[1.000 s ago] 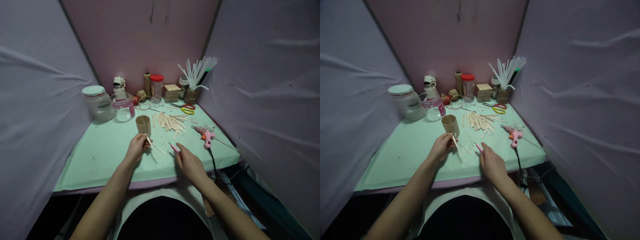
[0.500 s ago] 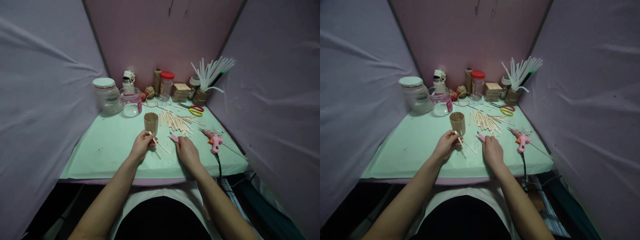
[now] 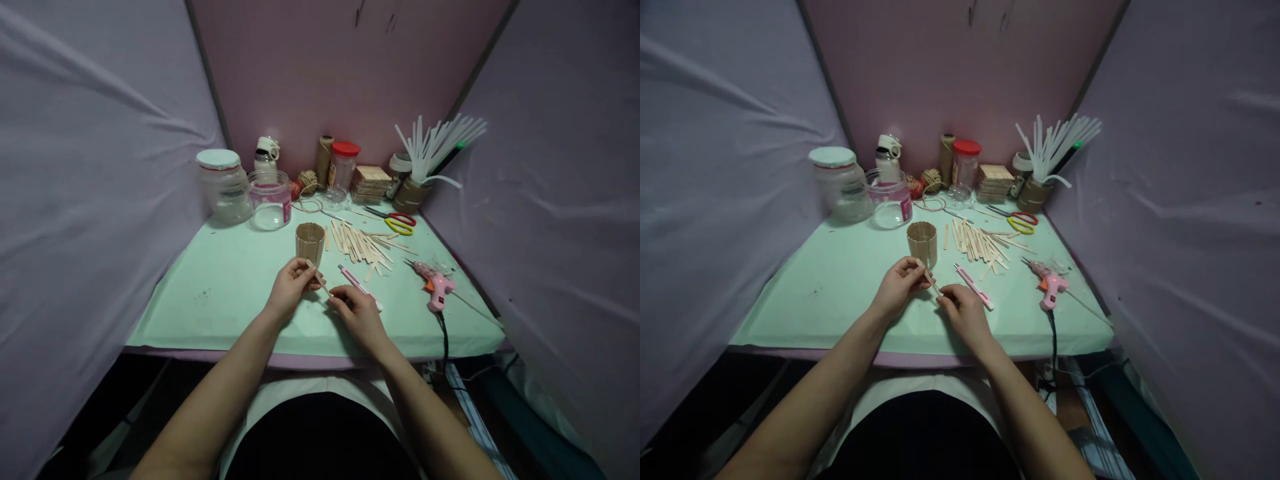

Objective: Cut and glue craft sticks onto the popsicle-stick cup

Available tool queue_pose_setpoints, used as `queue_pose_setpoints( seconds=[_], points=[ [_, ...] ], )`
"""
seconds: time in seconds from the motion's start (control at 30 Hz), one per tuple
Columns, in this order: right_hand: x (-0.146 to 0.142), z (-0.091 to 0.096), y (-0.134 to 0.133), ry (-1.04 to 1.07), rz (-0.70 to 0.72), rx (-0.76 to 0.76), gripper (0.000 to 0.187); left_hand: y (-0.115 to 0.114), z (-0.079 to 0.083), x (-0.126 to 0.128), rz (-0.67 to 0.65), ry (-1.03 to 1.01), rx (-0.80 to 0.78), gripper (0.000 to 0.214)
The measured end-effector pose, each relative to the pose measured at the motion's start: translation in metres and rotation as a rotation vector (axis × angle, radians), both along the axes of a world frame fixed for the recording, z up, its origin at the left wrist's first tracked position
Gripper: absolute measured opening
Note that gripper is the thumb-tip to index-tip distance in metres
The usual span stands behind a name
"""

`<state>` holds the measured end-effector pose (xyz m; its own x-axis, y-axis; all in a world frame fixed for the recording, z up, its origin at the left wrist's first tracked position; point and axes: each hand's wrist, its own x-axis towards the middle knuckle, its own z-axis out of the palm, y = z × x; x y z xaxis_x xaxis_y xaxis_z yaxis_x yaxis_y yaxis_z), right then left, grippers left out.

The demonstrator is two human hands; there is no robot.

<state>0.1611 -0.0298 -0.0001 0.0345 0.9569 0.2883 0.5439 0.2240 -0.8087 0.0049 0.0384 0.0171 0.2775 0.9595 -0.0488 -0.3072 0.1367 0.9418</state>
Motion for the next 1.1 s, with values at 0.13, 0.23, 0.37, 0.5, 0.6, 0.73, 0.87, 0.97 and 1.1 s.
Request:
queue_pose_setpoints(
  seconds=[0.13, 0.23, 0.37, 0.5, 0.6, 0.73, 0.87, 0.97, 1.1],
  points=[
    [-0.002, -0.002, 0.005, 0.036, -0.021, 0.044, 0.012, -0.003, 0.000, 0.001, -0.034, 0.064, 0.092, 0.029],
    [-0.004, -0.002, 0.009, 0.062, 0.004, 0.047, 0.012, -0.004, -0.001, 0.002, -0.037, 0.092, 0.134, 0.025],
    [-0.005, -0.001, 0.013, 0.058, 0.041, 0.042, 0.011, -0.004, -0.002, 0.001, 0.009, 0.071, 0.185, 0.023],
    [-0.002, 0.008, 0.018, 0.051, 0.023, 0.096, 0.012, -0.004, -0.005, 0.000, 0.124, 0.190, 0.368, 0.016],
    [-0.002, 0.021, 0.022, 0.126, -0.013, 0.184, 0.018, -0.005, -0.009, 0.001, 0.210, 0.394, 0.662, 0.012],
    [-0.004, 0.038, 0.030, 0.126, 0.063, 0.294, 0.006, -0.006, -0.012, 0.005, 0.190, 0.497, 0.871, 0.013],
    [0.001, 0.058, 0.046, 0.119, 0.076, 0.313, 0.008, -0.005, -0.009, 0.000, 0.318, 0.504, 0.826, 0.011],
    [0.008, 0.072, 0.059, 0.244, 0.058, 0.244, 0.005, 0.004, -0.006, -0.011, 0.493, 0.504, 0.704, 0.019],
    [0.010, 0.078, 0.072, 0.289, 0.139, 0.179, 0.005, 0.033, -0.005, -0.027, 0.316, 0.664, 0.598, 0.090]
  ],
)
